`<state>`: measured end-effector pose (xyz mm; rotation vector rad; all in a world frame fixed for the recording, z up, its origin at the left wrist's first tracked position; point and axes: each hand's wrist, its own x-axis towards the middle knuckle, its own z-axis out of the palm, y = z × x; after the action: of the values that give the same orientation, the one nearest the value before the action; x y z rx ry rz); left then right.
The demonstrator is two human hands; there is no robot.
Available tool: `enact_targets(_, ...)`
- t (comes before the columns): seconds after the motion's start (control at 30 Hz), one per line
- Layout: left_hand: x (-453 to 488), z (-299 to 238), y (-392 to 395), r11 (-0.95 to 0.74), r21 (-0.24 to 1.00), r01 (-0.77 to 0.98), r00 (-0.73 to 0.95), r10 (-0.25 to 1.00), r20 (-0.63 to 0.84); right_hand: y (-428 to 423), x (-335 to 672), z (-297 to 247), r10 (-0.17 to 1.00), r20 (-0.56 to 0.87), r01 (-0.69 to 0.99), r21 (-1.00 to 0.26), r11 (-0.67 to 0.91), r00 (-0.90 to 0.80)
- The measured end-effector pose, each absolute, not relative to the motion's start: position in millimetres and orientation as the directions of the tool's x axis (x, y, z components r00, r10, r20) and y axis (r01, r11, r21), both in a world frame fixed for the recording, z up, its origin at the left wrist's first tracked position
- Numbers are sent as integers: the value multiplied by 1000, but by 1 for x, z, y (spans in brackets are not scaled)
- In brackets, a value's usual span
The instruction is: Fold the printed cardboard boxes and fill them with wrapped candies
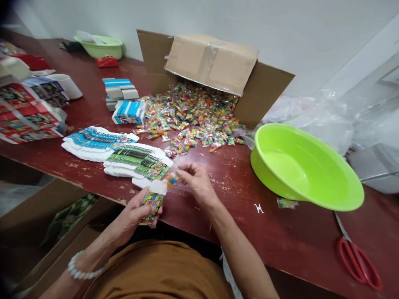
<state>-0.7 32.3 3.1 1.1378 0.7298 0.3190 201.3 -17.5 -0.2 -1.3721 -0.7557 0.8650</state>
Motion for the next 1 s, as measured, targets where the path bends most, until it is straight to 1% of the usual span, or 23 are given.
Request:
enact_targets(0.07, 2, 1, 30, 404, 906, 129, 736, 573, -360, -22, 180, 8, 893, -57, -178, -984, 26, 447)
enact_targets(0.13, 4, 1, 29, 402, 907, 128, 747, 563, -355, -26, 167, 12, 900, -50, -164, -986, 24, 434)
enact_targets(0.17, 4, 1, 28, 401, 907, 126, 752, 558, -351, -28, 164, 13, 897, -23, -120, -992, 34, 442)
enact_targets(0.23, 4, 3, 25, 402, 908, 121, 759, 552, -346, -32, 162, 17, 873, 79, 20, -997, 79, 482)
enact_targets(0.33, 2, 6, 23, 412, 903, 119, 767, 539, -347, -38, 167, 22, 814, 224, 216, -969, 124, 536)
enact_targets(0.4, 1, 7, 21, 422, 899, 116, 773, 529, -348, -40, 170, 24, 814, 244, 258, -959, 121, 527)
enact_targets(0.57, 3, 7, 21, 454, 891, 24, 782, 547, -299, -45, 160, 18, 911, 222, 346, -933, 95, 348)
enact_targets(0.63, 4, 8, 22, 511, 859, -18, 766, 560, -317, -46, 157, 17, 907, 196, 281, -955, 91, 373)
enact_targets(0.73, 5, 8, 23, 642, 765, -52, 719, 556, -417, -46, 158, 15, 870, 94, 54, -996, 77, 484)
enact_targets(0.77, 5, 8, 23, 669, 741, -58, 708, 551, -442, -45, 158, 14, 878, 40, -17, -998, 55, 476)
enact_targets(0.8, 5, 6, 22, 677, 734, -62, 702, 552, -451, -45, 158, 12, 903, -15, -77, -997, 21, 430)
enact_targets(0.87, 6, 3, 22, 632, 772, -67, 697, 583, -417, -43, 155, 9, 959, -96, -166, -985, -53, 267)
enact_targets(0.9, 6, 1, 21, 588, 805, -76, 693, 612, -381, -43, 154, 6, 973, -101, -181, -981, -64, 205)
enact_targets(0.93, 6, 0, 21, 545, 834, -91, 689, 639, -343, -42, 151, 5, 979, -74, -165, -985, -43, 187)
enact_targets(0.97, 6, -1, 21, 516, 849, -109, 681, 662, -314, -42, 149, 3, 976, -19, -112, -994, 5, 216)
enact_targets(1.0, 6, -1, 21, 513, 849, -126, 677, 670, -305, -43, 148, 2, 961, 61, -21, -997, 69, 268)
